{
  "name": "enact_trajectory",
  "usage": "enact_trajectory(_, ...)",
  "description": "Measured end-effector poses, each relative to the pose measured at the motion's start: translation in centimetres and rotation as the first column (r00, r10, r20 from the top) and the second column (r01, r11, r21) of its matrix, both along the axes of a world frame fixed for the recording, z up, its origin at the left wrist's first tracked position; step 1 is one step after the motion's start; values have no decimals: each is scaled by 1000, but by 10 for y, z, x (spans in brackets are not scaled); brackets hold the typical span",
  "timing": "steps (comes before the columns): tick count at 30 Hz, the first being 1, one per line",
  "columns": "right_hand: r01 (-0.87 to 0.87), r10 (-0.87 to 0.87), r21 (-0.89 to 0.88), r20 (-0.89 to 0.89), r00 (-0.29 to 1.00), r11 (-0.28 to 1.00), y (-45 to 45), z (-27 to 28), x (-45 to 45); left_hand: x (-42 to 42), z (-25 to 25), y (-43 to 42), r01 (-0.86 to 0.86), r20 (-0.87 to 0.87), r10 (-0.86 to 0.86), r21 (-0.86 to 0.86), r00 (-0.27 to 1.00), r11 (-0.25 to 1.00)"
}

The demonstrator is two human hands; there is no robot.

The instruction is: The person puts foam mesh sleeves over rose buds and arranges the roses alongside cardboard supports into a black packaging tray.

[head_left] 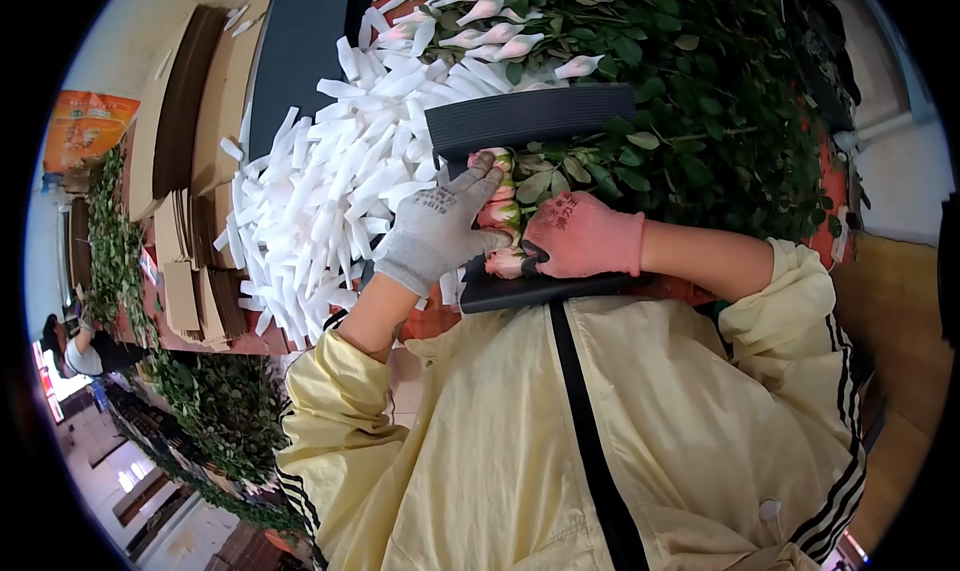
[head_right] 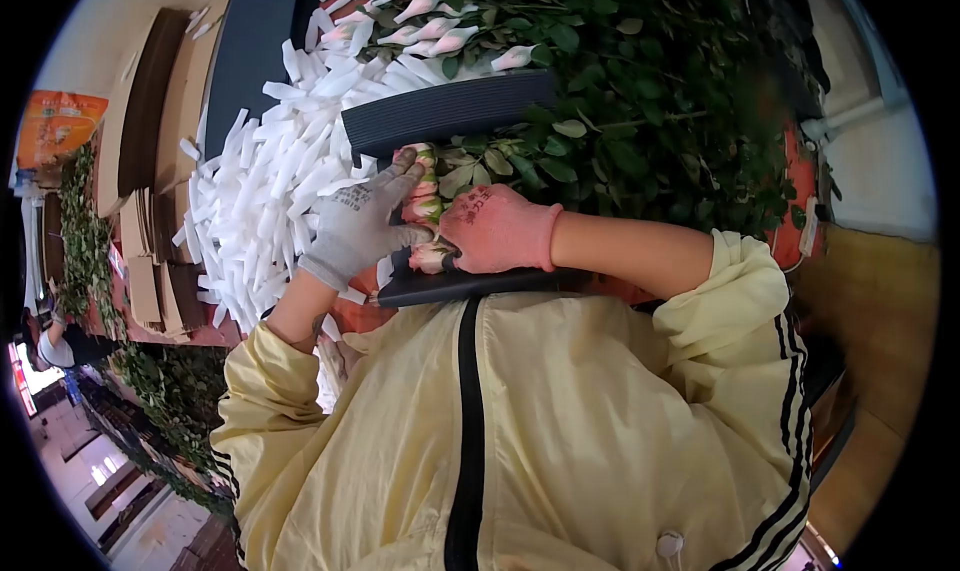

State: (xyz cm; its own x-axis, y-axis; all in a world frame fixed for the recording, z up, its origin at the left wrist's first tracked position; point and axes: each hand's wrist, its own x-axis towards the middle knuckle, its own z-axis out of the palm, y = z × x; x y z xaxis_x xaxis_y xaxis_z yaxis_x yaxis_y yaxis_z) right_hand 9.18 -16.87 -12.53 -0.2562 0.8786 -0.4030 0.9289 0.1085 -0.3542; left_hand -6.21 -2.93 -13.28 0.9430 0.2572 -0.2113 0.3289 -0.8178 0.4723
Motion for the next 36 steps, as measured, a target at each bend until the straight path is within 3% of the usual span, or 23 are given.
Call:
enact_trajectory(2, 9, -3, 111, -50, 999, 994, -2, -3, -1, -1, 2, 0, 30, 3, -30, 79, 1000, 996)
enact_trajectory(5, 28, -26, 96, -26, 999, 995, -1, 0, -6, -2, -9, 2, 30, 35, -36, 153, 999, 988)
enact_trajectory(6, 21, -19, 87, -24, 1000, 996, 1, 3, -8, -2, -10, 1, 29, 5, -30, 168, 1000, 985)
enact_trajectory(8, 177, -181, -47, -106, 978, 983, 10, 18, -14, 0, -1, -2, 5, -14, -4, 103, 1000, 995)
enact_trajectory(9, 169, -173, -45, -101, 980, 985, 9, 18, -14, 0, 3, -2, -14, -34, 16, 49, 999, 999)
enact_trajectory(11, 172, -177, -75, -70, 982, 982, 12, 15, -15, -2, -3, 0, 25, -30, -22, 107, 999, 994)
enact_trajectory(13, 125, -127, -68, -33, 991, 990, 5, 14, -10, -13, -4, 7, 31, 56, -38, 111, 998, 993)
enact_trajectory(15, 68, -68, 28, 7, 998, 997, -12, 14, -4, -33, 4, 8, -76, 291, 112, -132, 950, 988)
enact_trajectory(16, 58, -59, 46, 16, 998, 997, -19, 28, -1, -46, 14, 3, -181, 329, 312, -373, 891, 910)
enact_trajectory(17, 182, -172, 76, -121, 978, 980, -26, 48, 2, -61, 14, 1, -187, 340, 316, -361, 885, 913)
enact_trajectory(18, 303, -273, 85, -261, 926, 949, -34, 60, 4, -78, 11, -1, -306, 325, 423, -355, 846, 883)
enact_trajectory(19, 294, -262, 96, -259, 930, 951, -46, 60, 10, -93, 6, -7, -419, 309, 525, -351, 793, 838)
enact_trajectory(21, 368, -303, 171, -315, 900, 914, -70, 53, 17, -118, -10, -31, -366, 71, 611, -744, 789, 559)
enact_trajectory(22, 361, -294, 181, -313, 903, 915, -78, 52, 13, -126, -26, -47, -350, 117, 596, -714, 794, 606)
enact_trajectory(24, 538, -440, 281, -344, 829, 795, -93, 48, 4, -132, -52, -73, -333, 170, 581, -678, 796, 655)
enact_trajectory(26, 534, -440, 346, -316, 841, 771, -104, 34, -2, -134, -63, -89, -289, -51, 538, -883, 842, 370)
enact_trajectory(27, 532, -448, 401, -288, 846, 746, -108, 30, -3, -137, -63, -94, -284, -43, 539, -883, 841, 374)
enact_trajectory(29, 482, -385, 417, -299, 873, 771, -116, 37, -7, -139, -57, -101, -341, -266, 393, -931, 880, 134)
enact_trajectory(31, 430, -320, 431, -306, 897, 793, -120, 54, -11, -141, -31, -105, -268, -177, 416, -948, 892, 171)
enact_trajectory(33, 220, -149, 192, -326, 933, 956, -120, 79, -22, -137, 11, -98, -317, -161, 470, -907, 868, 276)
enact_trajectory(34, 398, -285, -25, -738, 612, 917, -125, 77, -33, -135, 18, -97, -302, -147, 476, -915, 867, 268)
enact_trajectory(35, 435, -339, -261, -934, 109, 861, -128, 77, -45, -133, 21, -96, -299, -148, 468, -916, 871, 266)
enact_trajectory(36, 319, -225, 72, -563, 795, 945, -122, 89, -40, -131, 24, -94, -266, -117, 492, -933, 863, 244)
